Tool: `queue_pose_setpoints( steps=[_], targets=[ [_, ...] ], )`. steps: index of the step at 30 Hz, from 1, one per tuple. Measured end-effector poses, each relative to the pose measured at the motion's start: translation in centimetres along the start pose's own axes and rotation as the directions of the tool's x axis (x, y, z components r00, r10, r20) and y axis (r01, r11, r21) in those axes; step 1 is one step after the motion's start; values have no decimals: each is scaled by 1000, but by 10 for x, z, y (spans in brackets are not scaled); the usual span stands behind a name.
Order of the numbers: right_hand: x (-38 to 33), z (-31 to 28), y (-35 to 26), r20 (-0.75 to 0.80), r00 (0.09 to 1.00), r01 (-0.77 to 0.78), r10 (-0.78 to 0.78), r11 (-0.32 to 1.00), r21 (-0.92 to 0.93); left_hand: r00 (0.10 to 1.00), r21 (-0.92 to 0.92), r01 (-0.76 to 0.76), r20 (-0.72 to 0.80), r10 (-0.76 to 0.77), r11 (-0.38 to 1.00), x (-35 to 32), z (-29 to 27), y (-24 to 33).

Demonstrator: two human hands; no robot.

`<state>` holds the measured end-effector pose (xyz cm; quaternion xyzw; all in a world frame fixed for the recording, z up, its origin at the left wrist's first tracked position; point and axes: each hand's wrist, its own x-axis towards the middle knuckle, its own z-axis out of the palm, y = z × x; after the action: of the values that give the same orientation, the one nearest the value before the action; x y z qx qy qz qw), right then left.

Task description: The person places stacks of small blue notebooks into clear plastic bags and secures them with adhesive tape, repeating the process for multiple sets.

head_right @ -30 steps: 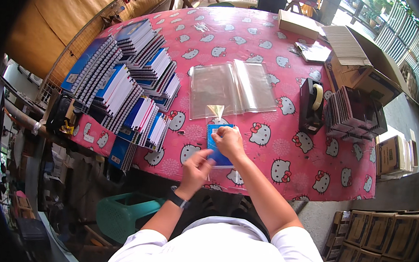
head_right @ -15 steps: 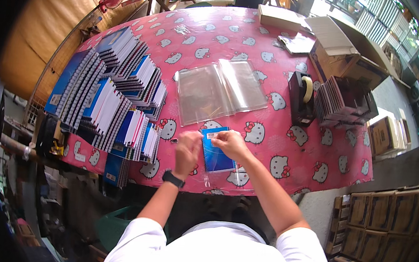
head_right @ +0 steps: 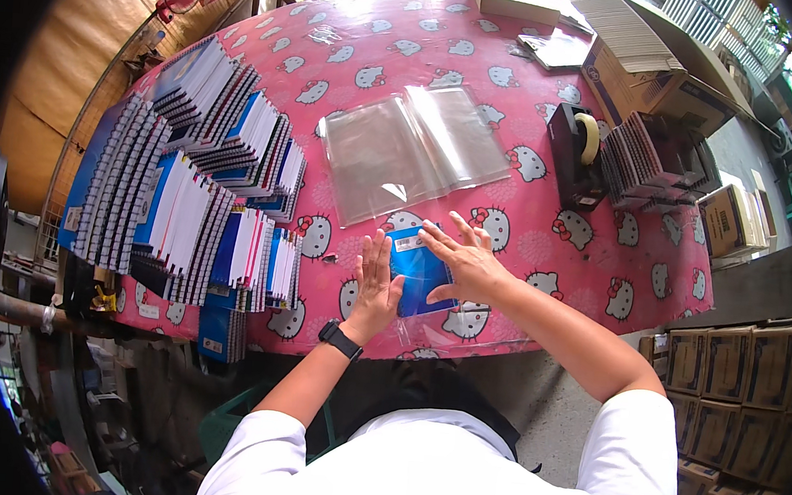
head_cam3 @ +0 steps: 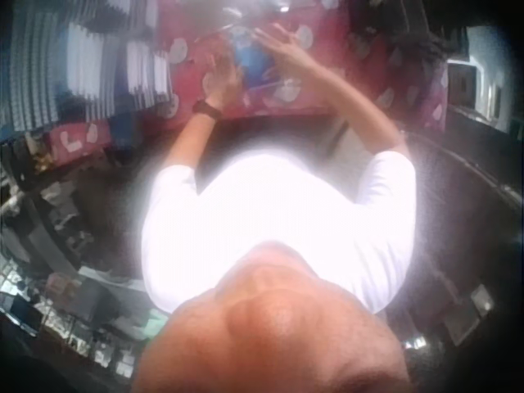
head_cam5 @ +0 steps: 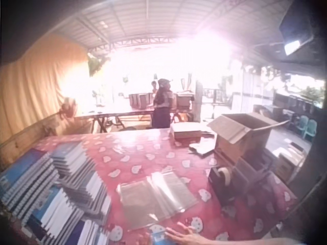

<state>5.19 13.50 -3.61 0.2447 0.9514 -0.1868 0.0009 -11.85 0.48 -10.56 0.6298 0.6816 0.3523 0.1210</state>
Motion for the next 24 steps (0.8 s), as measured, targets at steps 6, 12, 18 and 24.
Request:
queue_pose_setpoints(
  steps=[6,12,18,24],
  targets=[
    [9,7,-10,61,997,-62,54,987,151,982,-84,5,191,11,996,6,-2,-2],
    [15,22,-21,55,992,-121,113,974,194,980,23,48,191,-51,999,12,-6,7],
    [12,25,-19,-42,995,-82,94,971,225,966,209,39,241,-90,977,24,-14,16],
    [-33,-5,33,-441,884,13,157,933,359,963,139,96,239,-127,986,26,-17,22]
  ],
)
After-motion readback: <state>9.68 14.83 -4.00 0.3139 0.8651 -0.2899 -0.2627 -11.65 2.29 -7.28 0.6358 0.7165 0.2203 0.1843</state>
